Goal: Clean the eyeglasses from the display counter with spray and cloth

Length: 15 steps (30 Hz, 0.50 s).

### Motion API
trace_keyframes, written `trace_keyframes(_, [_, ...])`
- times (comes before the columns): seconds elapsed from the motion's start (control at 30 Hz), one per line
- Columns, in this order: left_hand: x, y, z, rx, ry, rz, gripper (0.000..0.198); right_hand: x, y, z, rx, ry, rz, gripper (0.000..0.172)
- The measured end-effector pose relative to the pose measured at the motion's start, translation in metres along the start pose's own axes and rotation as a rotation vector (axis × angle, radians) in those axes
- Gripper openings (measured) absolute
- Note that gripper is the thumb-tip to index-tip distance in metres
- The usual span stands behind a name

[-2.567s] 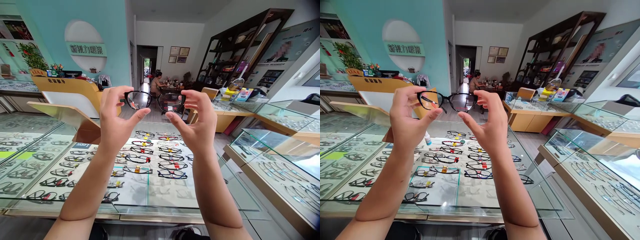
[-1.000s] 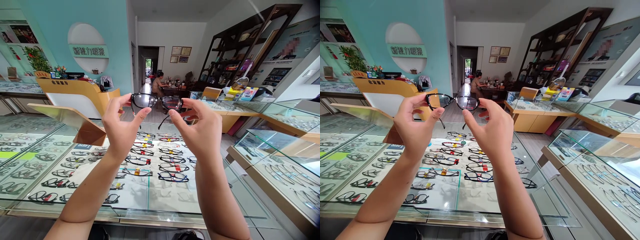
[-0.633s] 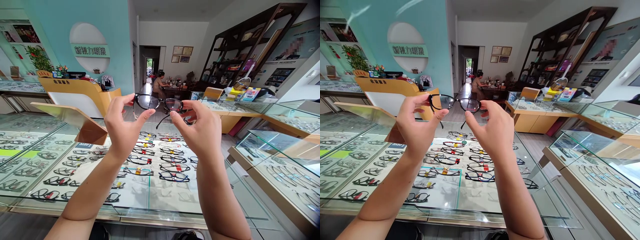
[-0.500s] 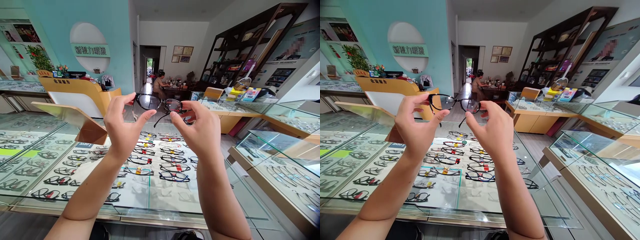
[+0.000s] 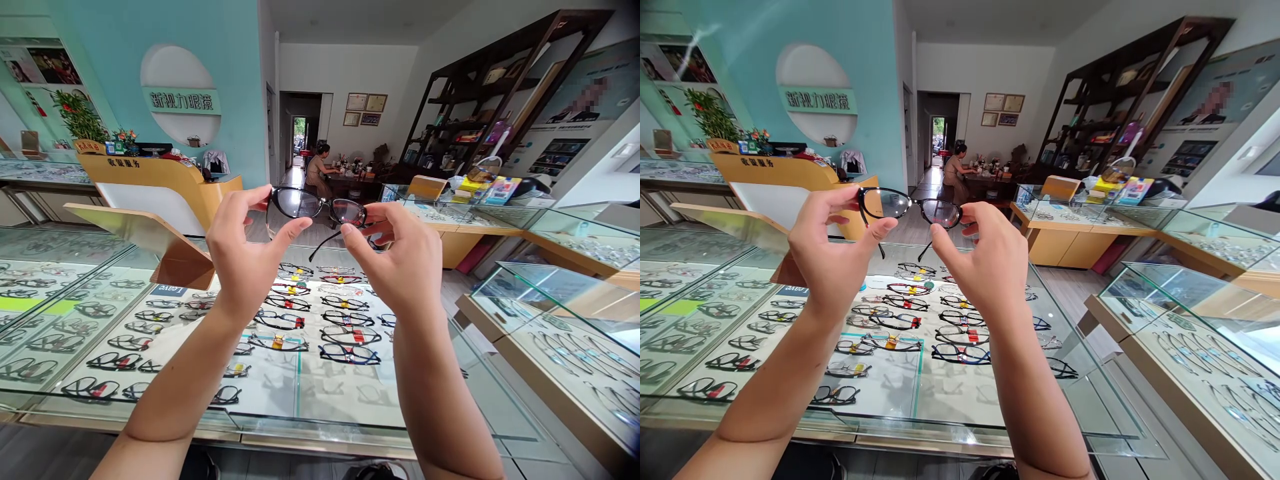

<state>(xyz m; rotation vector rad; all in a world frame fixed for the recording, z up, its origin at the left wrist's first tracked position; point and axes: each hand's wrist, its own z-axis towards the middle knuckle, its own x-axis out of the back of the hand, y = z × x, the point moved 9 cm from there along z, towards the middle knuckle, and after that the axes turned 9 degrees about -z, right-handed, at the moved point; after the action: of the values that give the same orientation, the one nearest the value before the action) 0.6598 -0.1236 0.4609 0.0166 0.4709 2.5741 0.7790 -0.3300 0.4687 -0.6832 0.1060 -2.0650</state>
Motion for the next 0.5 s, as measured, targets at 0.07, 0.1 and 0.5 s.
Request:
trace_keyframes(0.07, [0.000,-0.001,0.000,0.000,-0.007,0.005,0.051,0.001,0.001,0.000,-0.002,0.018,0.003,0.030])
trace_keyframes(0.1, [-0.001,-0.001,0.001,0.000,-0.010,0.003,0.051,0.002,0.001,-0.001,-0.002,0.026,0.006,0.030])
trace_keyframes(0.5, [-0.005,-0.027,0.007,0.149,-0.114,-0.127,0.054,0.005,0.001,-0.003,0.001,0.089,0.058,0.037])
